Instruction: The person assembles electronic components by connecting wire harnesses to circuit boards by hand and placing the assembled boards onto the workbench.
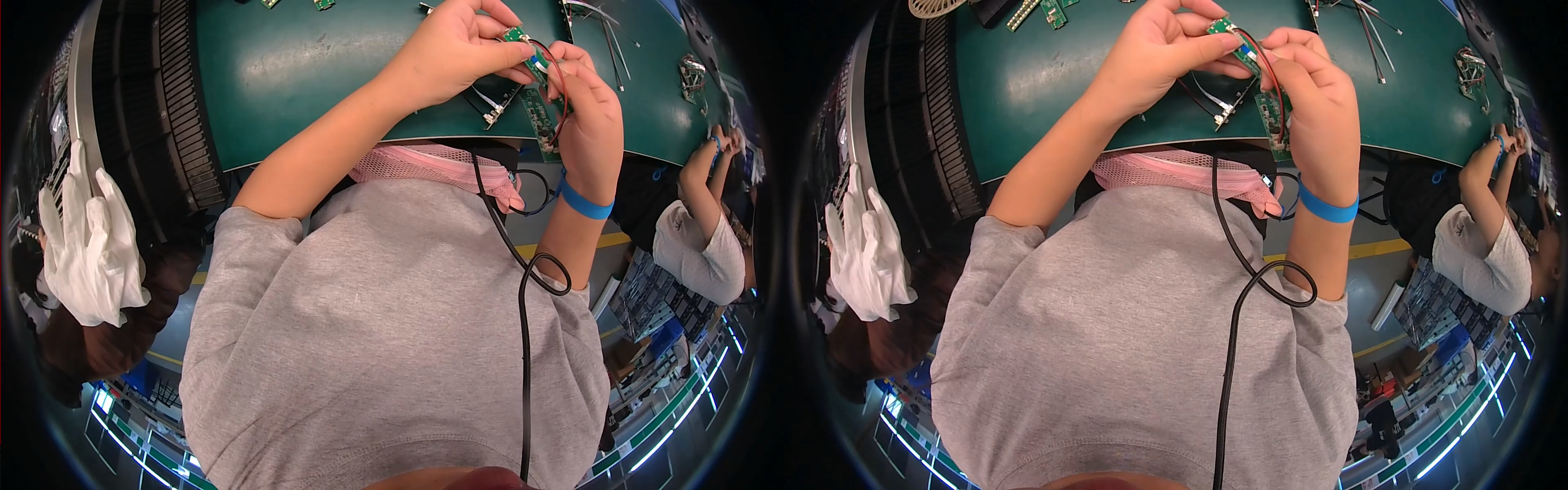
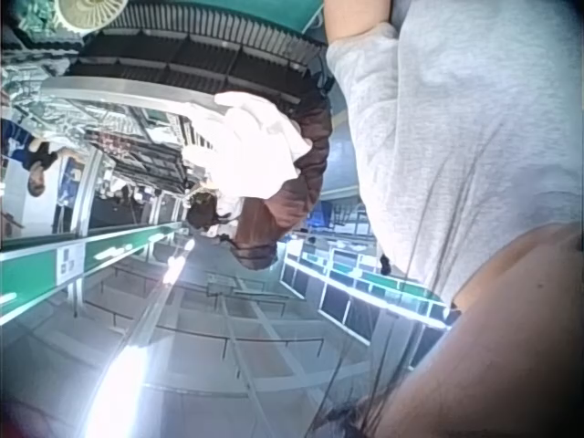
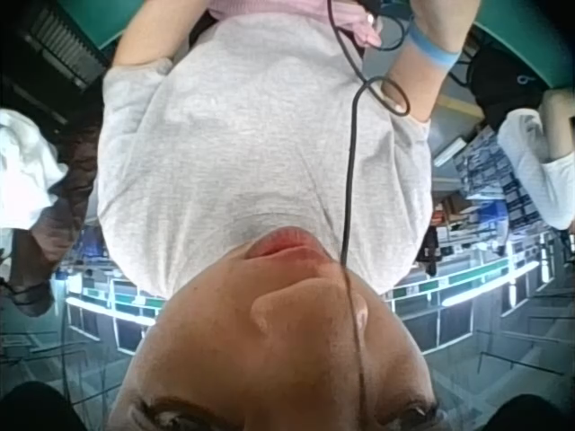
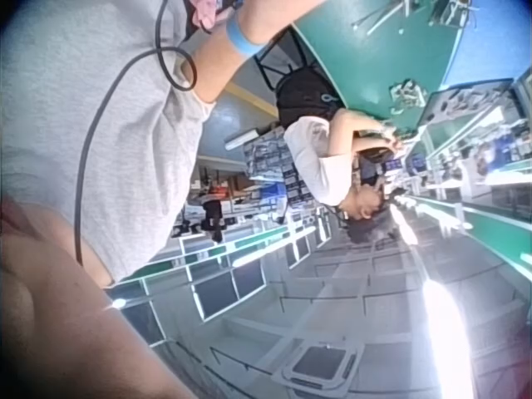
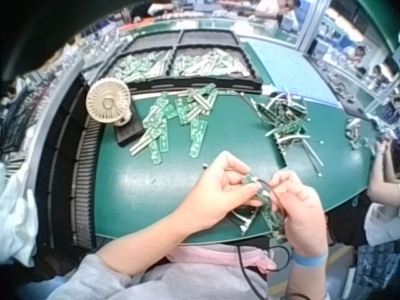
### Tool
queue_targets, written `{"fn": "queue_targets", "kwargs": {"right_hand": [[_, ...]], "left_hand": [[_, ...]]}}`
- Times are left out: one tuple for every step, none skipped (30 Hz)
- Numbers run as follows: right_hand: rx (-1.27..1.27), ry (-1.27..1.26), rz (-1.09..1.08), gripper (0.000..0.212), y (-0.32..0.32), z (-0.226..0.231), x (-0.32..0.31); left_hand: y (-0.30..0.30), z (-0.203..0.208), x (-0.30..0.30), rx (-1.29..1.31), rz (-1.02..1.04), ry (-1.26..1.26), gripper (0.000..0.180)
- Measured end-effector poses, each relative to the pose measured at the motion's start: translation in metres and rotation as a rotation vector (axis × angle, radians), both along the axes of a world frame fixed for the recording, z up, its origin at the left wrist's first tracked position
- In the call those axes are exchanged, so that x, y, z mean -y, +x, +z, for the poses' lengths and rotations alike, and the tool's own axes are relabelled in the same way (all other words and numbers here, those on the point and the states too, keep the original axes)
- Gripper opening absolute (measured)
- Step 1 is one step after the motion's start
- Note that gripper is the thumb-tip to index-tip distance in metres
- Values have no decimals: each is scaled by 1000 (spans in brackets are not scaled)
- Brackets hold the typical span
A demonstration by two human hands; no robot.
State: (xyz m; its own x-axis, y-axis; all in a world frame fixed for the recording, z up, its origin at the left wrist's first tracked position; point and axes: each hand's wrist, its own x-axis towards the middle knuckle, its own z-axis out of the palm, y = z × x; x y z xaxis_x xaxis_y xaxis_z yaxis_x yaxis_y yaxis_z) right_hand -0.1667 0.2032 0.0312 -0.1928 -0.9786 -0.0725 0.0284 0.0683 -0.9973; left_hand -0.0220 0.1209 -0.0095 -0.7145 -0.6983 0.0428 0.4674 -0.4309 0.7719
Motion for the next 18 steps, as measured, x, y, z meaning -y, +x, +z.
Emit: {"fn": "queue_targets", "kwargs": {"right_hand": [[-15, -6, 4, 19, 0, 0, 0], [-15, -6, 4, 19, 1, 0, 0], [-34, -14, 8, 19, 2, 1, 1], [-54, -23, 11, 18, 4, 1, 1], [-54, -23, 12, 18, 4, 1, 1], [-90, -29, 15, 18, 5, 0, 1], [-126, -36, 18, 17, 5, -1, 1], [-127, -36, 18, 17, 7, 0, 1], [-166, -54, 14, 17, 9, 1, 2], [-204, -71, 11, 16, 11, 1, 2], [-205, -71, 11, 16, 12, 0, 2], [-216, -69, 16, 15, 13, -2, 3], [-227, -67, 21, 15, 13, -3, 3], [-227, -68, 22, 15, 13, -4, 2], [-251, -77, 15, 14, 14, -5, 2], [-275, -86, 7, 14, 14, -5, 2], [-275, -86, 9, 14, 13, -5, 2], [-298, -80, -2, 14, 11, -5, 3]], "left_hand": [[0, 0, 0, 5, 8, -6, 24], [0, 0, -1, 4, 8, -6, 24], [0, 0, -1, 1, 11, -2, 25], [0, 0, -1, -2, 15, 2, 25], [0, 0, -1, -2, 16, 1, 25], [0, -1, -2, -8, 26, -4, 25], [0, -2, -2, -15, 35, -10, 25], [-1, -2, -3, -15, 36, -10, 25], [-1, -2, -4, -39, 44, -18, 25], [-1, -2, -4, -63, 53, -27, 26], [-1, 0, -5, -63, 54, -27, 26], [-1, 4, -6, -61, 64, -23, 26], [-1, 6, -7, -58, 74, -19, 27], [-1, 7, -6, -57, 75, -19, 27], [-2, 7, -6, -5, 63, -40, 28], [-2, 8, -6, 47, 50, -61, 28], [-2, 7, -5, 47, 52, -62, 28], [-3, 7, -4, 44, 59, -62, 26]]}}
